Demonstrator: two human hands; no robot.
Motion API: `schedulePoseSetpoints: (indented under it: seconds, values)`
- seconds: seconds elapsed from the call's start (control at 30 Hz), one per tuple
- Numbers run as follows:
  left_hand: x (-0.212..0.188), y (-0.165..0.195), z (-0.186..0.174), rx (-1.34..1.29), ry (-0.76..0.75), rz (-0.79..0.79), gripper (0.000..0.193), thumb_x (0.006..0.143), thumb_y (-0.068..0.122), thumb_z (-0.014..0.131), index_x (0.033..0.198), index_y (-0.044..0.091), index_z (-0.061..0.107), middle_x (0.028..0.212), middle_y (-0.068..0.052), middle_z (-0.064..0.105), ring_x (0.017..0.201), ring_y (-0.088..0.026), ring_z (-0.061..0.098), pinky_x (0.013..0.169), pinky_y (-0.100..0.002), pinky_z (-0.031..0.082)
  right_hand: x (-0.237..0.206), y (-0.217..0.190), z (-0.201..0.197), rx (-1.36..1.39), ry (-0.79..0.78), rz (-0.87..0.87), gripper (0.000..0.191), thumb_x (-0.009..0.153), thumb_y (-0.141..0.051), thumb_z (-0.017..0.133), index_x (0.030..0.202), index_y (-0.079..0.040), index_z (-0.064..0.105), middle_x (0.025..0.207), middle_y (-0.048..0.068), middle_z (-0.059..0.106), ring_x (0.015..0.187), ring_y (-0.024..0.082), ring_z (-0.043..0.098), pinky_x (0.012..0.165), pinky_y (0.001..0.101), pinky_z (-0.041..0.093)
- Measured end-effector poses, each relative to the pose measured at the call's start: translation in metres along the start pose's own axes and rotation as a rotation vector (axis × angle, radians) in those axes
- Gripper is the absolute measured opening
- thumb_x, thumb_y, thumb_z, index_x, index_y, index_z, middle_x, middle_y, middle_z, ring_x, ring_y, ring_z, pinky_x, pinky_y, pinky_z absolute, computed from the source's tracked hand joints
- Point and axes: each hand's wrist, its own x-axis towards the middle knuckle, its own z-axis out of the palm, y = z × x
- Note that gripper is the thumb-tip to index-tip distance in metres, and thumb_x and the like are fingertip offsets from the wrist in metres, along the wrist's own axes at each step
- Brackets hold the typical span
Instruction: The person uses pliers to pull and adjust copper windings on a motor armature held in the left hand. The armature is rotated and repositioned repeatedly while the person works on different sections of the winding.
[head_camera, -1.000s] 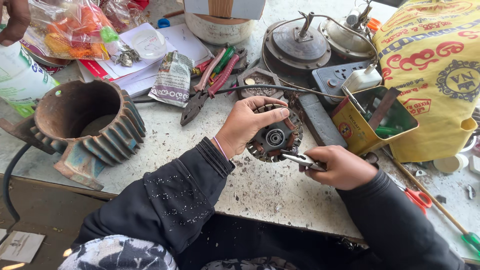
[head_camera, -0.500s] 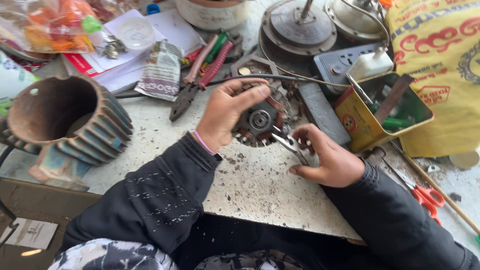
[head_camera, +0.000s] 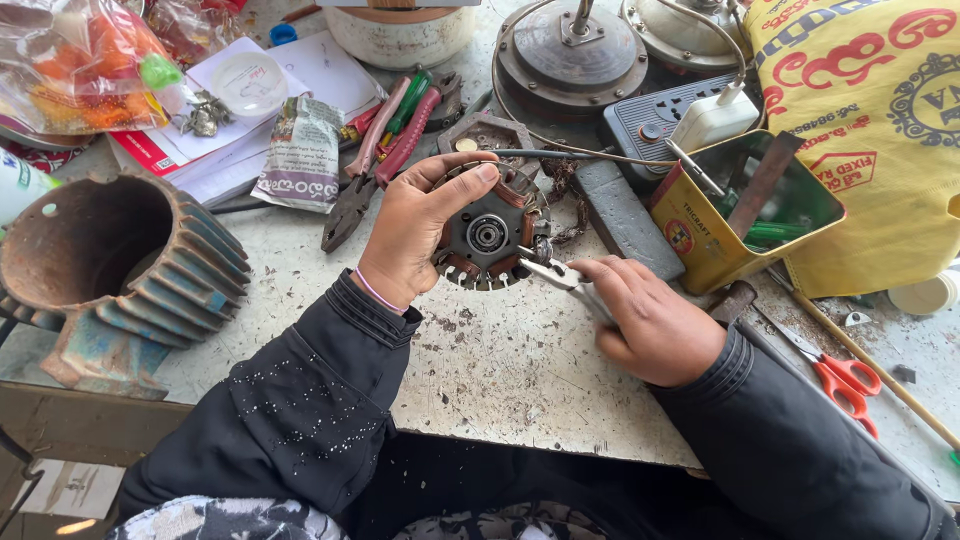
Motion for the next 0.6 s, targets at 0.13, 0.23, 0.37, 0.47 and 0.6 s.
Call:
schedulePoseSetpoints:
  seconds: [0.13, 0.23, 0.37, 0.47, 0.6]
  values:
    - [0.0, 0.001, 0.0, -0.002, -0.024, -0.015, 0.023, 0.094, 0.007, 0.073, 0.115, -0.001, 0.07, 0.102, -0.013, 0.076, 0.091, -0.019, 0.076, 0.079, -0.031, 0.064, 0.003, -0.001, -0.001, 0.036, -0.009, 0.024, 0.072, 0.074, 0.001, 0.056, 0.144, -0.002, 0.042, 0.123, 0.019, 0.057, 0.118, 0.037, 0.053, 0.103, 0.0441, 0.042]
    - [-0.002, 0.002, 0.002, 0.042, -0.049, -0.043, 0.023, 0.093, 0.01, 0.071, 0.113, 0.0, 0.07, 0.098, -0.016, 0.077, 0.087, -0.02, 0.077, 0.075, -0.032, 0.064, 0.005, -0.001, -0.001, 0.059, -0.021, 0.021, 0.075, 0.073, 0.005, 0.054, 0.147, -0.003, 0.042, 0.119, 0.018, 0.057, 0.118, 0.036, 0.053, 0.104, 0.0444, 0.042]
    - [-0.003, -0.002, 0.004, 0.069, -0.033, -0.01, 0.025, 0.093, 0.007, 0.073, 0.116, -0.001, 0.07, 0.101, -0.012, 0.076, 0.089, -0.017, 0.076, 0.076, -0.03, 0.063, 0.007, 0.004, 0.003, 0.135, 0.022, -0.071, 0.073, 0.072, 0.007, 0.051, 0.145, -0.002, 0.044, 0.127, 0.019, 0.057, 0.123, 0.037, 0.052, 0.106, 0.0448, 0.041]
    - [-0.003, -0.004, 0.003, 0.096, -0.017, 0.009, 0.026, 0.093, 0.006, 0.075, 0.117, -0.002, 0.07, 0.103, -0.01, 0.075, 0.091, -0.015, 0.075, 0.078, -0.029, 0.063, 0.007, 0.01, 0.006, 0.2, 0.022, -0.096, 0.069, 0.074, 0.007, 0.051, 0.142, -0.001, 0.045, 0.129, 0.019, 0.057, 0.124, 0.036, 0.053, 0.107, 0.0442, 0.041]
    - [-0.005, -0.005, 0.005, 0.118, -0.021, 0.03, 0.026, 0.093, 0.006, 0.075, 0.118, -0.002, 0.07, 0.104, -0.009, 0.075, 0.091, -0.013, 0.074, 0.078, -0.027, 0.062, 0.009, 0.017, 0.004, 0.319, -0.064, -0.026, 0.055, 0.085, 0.0, 0.056, 0.14, -0.003, 0.049, 0.118, 0.014, 0.064, 0.114, 0.03, 0.061, 0.101, 0.0405, 0.046]
